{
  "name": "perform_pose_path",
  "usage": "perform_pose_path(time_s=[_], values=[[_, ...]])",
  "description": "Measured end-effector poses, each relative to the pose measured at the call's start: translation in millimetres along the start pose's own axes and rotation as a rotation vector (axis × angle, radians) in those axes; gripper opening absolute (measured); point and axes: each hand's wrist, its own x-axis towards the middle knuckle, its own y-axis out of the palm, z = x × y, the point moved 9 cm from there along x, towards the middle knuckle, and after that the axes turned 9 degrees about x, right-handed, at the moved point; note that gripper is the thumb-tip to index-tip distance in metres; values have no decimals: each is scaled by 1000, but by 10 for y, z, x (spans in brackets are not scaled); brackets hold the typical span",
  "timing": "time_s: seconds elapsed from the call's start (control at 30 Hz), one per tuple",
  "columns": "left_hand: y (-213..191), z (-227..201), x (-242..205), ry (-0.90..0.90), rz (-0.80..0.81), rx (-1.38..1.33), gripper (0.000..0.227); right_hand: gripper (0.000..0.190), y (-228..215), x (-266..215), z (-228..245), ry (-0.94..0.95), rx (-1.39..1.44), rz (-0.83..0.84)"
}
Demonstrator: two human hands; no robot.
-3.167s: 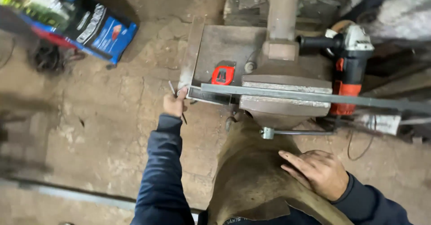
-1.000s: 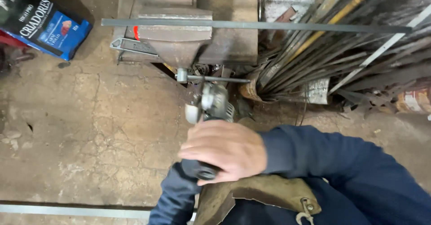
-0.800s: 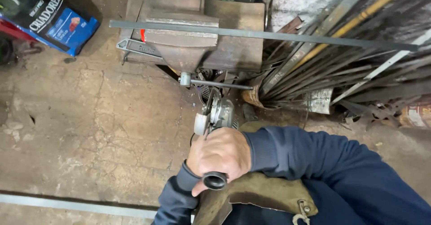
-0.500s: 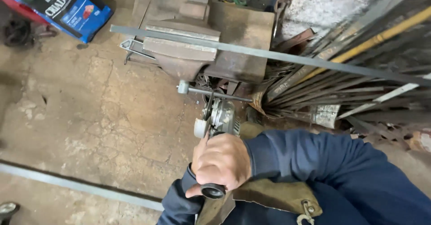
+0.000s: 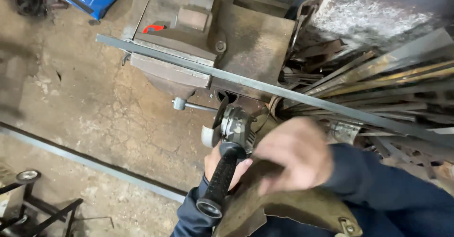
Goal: Measuring, cutting with an angle grinder, and fitting metal strips onto a mesh frame in a workshop.
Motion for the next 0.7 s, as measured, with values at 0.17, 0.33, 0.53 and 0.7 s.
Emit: perform_pose_path(time_s=[0.17, 0.33, 0.53, 0.7], values=[[38, 86, 8, -72, 20, 58, 69, 58, -544, -198, -640, 652, -758, 187], [-26, -233, 194, -130, 88, 61, 70, 40, -500, -867, -946, 833, -855, 338], [0, -305, 276, -132, 106, 7, 66, 33, -532, -939, -1023, 918, -866, 322], [14, -341, 295, -79, 88, 12, 68, 34, -531, -981, -1044, 940, -857, 342]])
